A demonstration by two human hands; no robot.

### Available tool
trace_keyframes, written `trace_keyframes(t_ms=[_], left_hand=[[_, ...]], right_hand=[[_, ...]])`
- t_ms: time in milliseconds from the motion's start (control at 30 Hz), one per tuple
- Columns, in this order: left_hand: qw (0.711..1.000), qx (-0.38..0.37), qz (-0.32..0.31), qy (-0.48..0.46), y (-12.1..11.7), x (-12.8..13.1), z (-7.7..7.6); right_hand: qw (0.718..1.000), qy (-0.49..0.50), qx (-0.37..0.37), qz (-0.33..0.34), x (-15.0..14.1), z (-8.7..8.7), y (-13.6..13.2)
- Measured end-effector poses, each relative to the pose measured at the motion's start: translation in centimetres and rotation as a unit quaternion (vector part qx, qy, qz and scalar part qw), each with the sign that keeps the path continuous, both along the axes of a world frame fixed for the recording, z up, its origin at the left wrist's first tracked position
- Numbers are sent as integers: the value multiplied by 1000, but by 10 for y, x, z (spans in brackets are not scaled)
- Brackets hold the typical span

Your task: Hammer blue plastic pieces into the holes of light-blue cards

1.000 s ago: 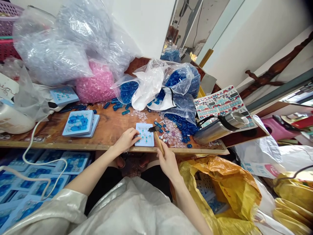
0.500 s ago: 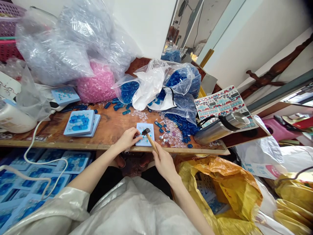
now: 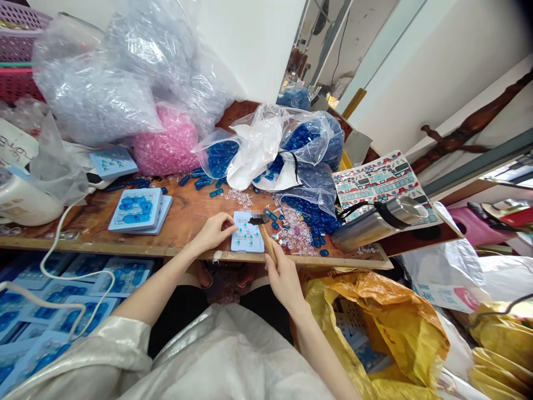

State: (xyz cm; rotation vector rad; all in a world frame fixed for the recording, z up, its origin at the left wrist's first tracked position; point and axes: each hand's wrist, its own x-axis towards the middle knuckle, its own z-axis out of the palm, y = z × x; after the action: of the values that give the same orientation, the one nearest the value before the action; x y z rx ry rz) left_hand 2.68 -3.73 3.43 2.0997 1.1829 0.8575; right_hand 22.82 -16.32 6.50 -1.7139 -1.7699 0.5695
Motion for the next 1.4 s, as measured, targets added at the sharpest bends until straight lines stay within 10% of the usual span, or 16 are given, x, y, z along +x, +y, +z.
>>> trace_keyframes(t_ms=[167, 367, 733, 1067, 1400], left_hand=[[981, 159, 71, 89, 50, -5, -8], [973, 146, 45, 176, 84, 1, -15], [982, 129, 72, 119, 64, -21, -31], [997, 67, -31, 32, -3, 16, 12], [996, 37, -2, 76, -25, 30, 4]], right_hand=[[1000, 9, -9, -17, 7, -10, -2], [999, 16, -14, -26, 8, -18, -5], [1000, 21, 0, -15, 9, -18, -3], [999, 25, -15, -36, 11, -14, -7], [1000, -21, 0, -14, 6, -7, -9]])
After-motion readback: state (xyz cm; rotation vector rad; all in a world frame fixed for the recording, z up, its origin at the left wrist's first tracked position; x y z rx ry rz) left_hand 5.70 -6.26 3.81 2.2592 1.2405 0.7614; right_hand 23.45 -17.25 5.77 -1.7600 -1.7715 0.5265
